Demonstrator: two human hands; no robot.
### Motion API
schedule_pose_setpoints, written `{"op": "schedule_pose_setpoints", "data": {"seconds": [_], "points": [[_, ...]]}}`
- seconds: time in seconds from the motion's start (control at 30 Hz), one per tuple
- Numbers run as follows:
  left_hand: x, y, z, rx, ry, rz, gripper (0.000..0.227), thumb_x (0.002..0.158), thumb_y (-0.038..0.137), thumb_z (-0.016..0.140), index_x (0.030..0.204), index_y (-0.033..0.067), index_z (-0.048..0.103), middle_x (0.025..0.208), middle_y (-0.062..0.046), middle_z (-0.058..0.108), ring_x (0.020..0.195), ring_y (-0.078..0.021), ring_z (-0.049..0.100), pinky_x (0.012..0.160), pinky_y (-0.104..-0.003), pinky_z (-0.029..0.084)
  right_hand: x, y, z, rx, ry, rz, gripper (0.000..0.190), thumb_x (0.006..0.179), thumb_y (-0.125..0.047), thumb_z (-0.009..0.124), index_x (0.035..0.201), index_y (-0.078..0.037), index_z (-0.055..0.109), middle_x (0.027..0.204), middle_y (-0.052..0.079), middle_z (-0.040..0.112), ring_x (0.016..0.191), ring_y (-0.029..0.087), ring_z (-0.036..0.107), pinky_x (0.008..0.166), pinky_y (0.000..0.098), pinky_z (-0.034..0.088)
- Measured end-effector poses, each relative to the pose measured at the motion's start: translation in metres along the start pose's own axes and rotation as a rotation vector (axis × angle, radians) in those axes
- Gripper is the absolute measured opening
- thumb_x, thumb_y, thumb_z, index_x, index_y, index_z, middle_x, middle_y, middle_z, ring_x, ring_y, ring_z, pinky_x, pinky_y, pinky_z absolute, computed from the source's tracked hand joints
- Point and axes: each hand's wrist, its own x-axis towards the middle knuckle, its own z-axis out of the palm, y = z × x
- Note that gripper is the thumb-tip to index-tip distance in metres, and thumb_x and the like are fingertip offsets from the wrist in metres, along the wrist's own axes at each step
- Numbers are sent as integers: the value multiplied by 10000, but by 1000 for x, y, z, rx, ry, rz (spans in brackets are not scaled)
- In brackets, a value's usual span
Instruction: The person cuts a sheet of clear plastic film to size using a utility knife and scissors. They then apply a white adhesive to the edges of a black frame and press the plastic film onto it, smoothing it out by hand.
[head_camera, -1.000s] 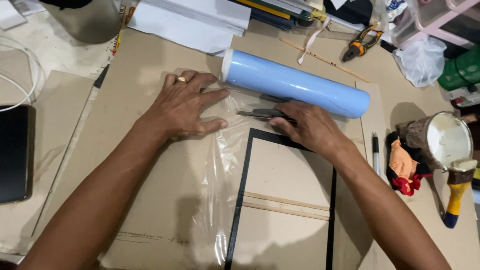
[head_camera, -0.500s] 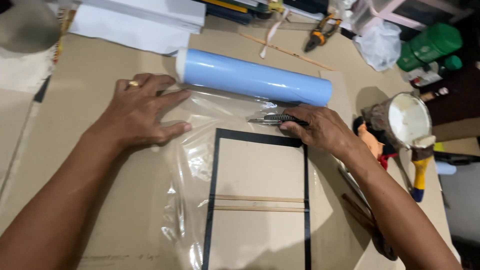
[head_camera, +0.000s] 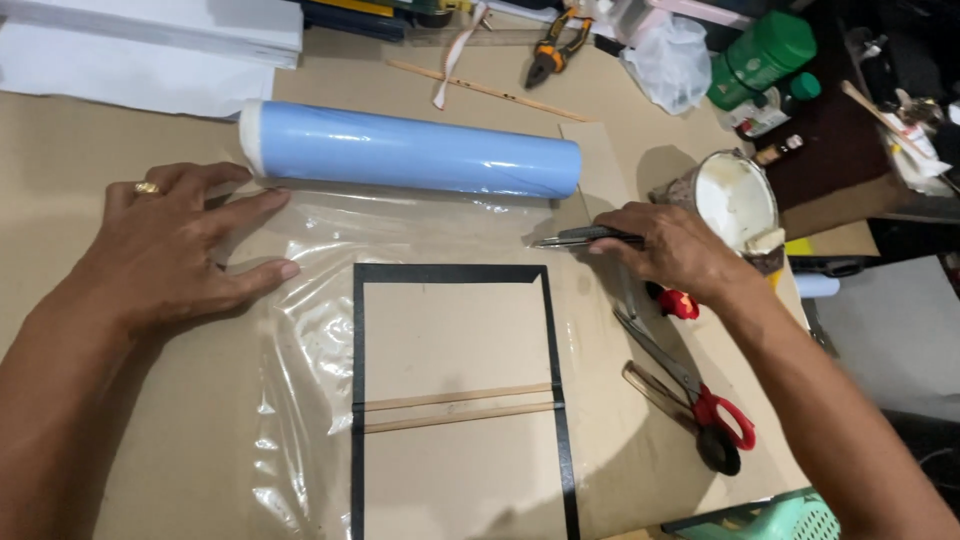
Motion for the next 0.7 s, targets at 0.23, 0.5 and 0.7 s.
{"op": "schedule_pose_setpoints", "data": {"seconds": [0.23,0.5,0.7], "points": [[-1,13,-16,20,-34,-22,829,775,747,465,1544,448,385,1640,-17,333,1517,-332,280,1151,-578,251,-34,21,-22,-265,-70,130,454,977,-475,591,1290,-161,686,1179,113,708,1067,351,665,705,515,570],[54,53,-16,-58,803,436,471,996,353,690,1359,53,702,1216,-224,686,969,-418,676,802,-516,541,-113,-33,-8,65,116,576,509,979,-510,475,1359,-218,647,719,37,741,531,201,700,558,366,532],[121,103,12,172,596,254,599,1011,496,474,1498,182,626,1248,-261,676,945,-475,758,731,-565,601,-144,-83,80,414,447,514,360,961,-269,653,1298,-157,710,1249,162,737,1223,354,665,1039,502,523]]}}
